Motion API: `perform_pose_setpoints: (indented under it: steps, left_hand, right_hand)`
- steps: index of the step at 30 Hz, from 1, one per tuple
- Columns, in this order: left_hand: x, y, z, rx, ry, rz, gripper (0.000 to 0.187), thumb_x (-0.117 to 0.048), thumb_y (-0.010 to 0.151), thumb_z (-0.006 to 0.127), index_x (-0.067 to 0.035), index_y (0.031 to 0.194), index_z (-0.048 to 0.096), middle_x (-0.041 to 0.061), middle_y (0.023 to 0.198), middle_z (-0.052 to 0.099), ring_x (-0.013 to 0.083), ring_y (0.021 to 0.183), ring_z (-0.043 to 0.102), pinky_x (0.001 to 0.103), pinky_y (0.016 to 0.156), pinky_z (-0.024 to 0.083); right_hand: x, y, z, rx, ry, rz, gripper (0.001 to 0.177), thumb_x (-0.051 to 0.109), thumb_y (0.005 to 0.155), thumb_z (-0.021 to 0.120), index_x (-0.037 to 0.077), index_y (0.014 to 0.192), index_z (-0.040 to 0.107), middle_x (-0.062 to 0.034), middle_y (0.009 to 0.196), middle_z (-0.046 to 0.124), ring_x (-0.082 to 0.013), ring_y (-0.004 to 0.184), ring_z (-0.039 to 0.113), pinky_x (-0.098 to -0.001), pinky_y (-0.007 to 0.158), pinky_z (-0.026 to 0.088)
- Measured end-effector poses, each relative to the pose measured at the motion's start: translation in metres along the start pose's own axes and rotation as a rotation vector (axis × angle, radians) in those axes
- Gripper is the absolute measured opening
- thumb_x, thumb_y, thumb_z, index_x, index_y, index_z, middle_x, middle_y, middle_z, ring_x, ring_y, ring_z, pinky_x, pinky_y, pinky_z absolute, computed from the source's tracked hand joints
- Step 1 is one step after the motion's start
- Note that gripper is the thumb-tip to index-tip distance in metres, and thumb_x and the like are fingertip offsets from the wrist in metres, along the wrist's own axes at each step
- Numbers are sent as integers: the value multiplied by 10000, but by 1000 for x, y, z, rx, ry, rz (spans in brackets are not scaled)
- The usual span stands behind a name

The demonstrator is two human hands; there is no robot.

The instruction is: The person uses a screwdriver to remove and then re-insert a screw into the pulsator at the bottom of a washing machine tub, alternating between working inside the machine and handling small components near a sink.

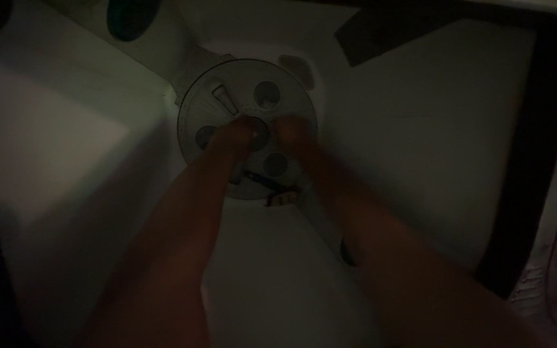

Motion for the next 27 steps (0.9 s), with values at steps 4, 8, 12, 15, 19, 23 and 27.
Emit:
perform_pose_setpoints:
  steps: [4, 8, 12, 15, 19, 23, 27]
  left_hand:
    - [7, 6, 6, -50, -81, 10, 683, -78, 910, 742, -129, 1517, 433, 95, 1591, 415, 297, 1354, 544, 386, 1096, 497]
    - [11, 16, 14, -90, -30, 33, 685, -82, 919, 724, -112, 1522, 402, 112, 1603, 374, 309, 1324, 560, 403, 1059, 515]
    - [14, 22, 25, -103, 30, 45, 688, -85, 928, 707, -95, 1527, 370, 128, 1615, 332, 322, 1295, 576, 419, 1023, 532]
    - [15, 24, 29, -132, 85, 76, 690, -87, 935, 694, -82, 1531, 347, 141, 1624, 301, 331, 1273, 588, 432, 995, 545]
    - [13, 15, 27, -183, 201, 83, 694, -91, 944, 676, -64, 1536, 316, 157, 1636, 260, 343, 1243, 604, 448, 959, 563]
    - [7, -11, 21, -19, 330, 49, 826, -77, 938, 681, -38, 1603, 192, 167, 1702, 112, 342, 1214, 625, 427, 923, 594]
    - [-7, -21, 3, 5, 297, 1, 955, -91, 943, 705, -77, 1636, 48, 143, 1720, 40, 344, 1226, 616, 443, 905, 601]
  right_hand:
    - [6, -18, 1, -179, 72, 2, 225, 152, 1044, 503, 29, 1044, 692, -190, 1062, 716, -315, 857, 691, -457, 777, 564]
    - [13, -23, -11, -210, 126, -36, 265, 249, 1009, 529, 70, 1012, 724, -170, 1020, 734, -332, 844, 698, -470, 763, 557]
    - [12, -22, -20, -265, 143, -278, 270, 289, 946, 585, 90, 971, 766, -167, 957, 753, -375, 832, 695, -515, 743, 547]
    - [4, 1, -22, -143, -65, -333, 271, 276, 1001, 569, 80, 962, 753, -169, 933, 745, -352, 791, 701, -494, 722, 551]
    - [-3, 22, -21, -101, -293, -457, 155, 185, 893, 624, 92, 873, 747, -155, 960, 743, -309, 851, 708, -456, 769, 556]
    - [-1, 9, -20, -166, -46, -494, 171, 139, 936, 584, 61, 994, 725, -188, 960, 735, -351, 793, 692, -468, 693, 545]
    - [2, -3, -15, -125, 126, -238, 189, 162, 1032, 547, 50, 1128, 665, -184, 959, 732, -345, 799, 701, -473, 717, 548]
Point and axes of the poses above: each hand's wrist, its own y-axis towards the middle knuckle, its own z-axis out of the palm, x = y × z, the point moved 5 cm from there along y, towards the middle knuckle
